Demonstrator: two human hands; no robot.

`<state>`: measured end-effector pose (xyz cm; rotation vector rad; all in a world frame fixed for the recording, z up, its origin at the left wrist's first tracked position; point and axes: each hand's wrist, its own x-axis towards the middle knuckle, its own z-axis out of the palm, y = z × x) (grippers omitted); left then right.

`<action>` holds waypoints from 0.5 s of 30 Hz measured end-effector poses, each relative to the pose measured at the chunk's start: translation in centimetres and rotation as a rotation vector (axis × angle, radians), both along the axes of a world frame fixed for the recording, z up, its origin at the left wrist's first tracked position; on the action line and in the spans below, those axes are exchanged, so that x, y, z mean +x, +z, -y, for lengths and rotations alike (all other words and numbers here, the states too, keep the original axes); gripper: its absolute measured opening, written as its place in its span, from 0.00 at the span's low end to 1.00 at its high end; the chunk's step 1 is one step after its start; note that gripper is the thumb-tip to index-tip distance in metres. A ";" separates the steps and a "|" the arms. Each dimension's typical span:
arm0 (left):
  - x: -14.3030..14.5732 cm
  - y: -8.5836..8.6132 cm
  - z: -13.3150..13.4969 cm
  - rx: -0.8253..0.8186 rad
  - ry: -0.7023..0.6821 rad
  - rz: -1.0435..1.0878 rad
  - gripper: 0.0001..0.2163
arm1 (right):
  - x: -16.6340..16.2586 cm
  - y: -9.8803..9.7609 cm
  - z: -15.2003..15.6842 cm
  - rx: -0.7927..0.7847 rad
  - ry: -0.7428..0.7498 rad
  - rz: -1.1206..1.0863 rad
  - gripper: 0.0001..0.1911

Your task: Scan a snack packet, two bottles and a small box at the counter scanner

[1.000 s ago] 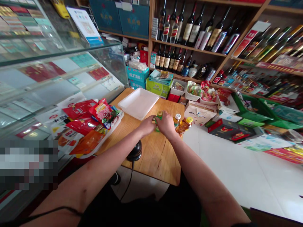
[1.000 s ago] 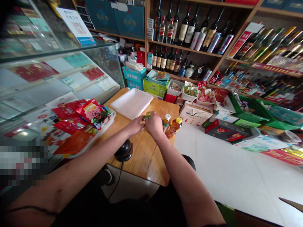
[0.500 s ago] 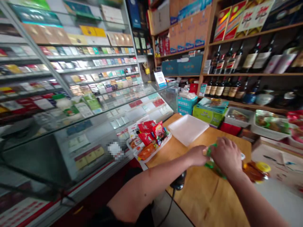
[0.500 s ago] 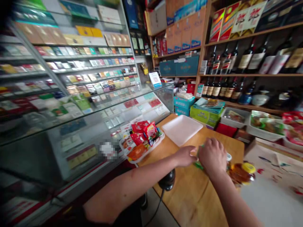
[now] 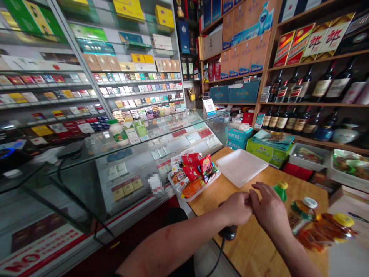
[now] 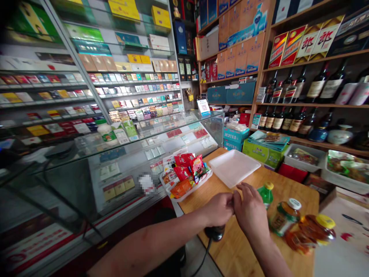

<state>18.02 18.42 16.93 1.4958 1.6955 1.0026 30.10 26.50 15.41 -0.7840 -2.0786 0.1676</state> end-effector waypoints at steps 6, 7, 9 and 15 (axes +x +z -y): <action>-4.0 -0.7 5.9 -0.016 -0.057 0.240 0.12 | -1.0 -0.6 3.3 -0.085 0.144 0.054 0.13; -5.0 -0.4 6.8 0.001 -0.035 0.245 0.13 | -1.3 -0.4 3.7 -0.093 0.165 0.061 0.13; -7.3 0.9 8.6 0.072 0.035 0.223 0.12 | -2.1 0.1 4.4 -0.113 0.199 0.068 0.13; -17.1 7.9 14.1 0.549 0.594 -0.048 0.10 | -5.4 2.1 7.0 -0.192 0.349 0.057 0.12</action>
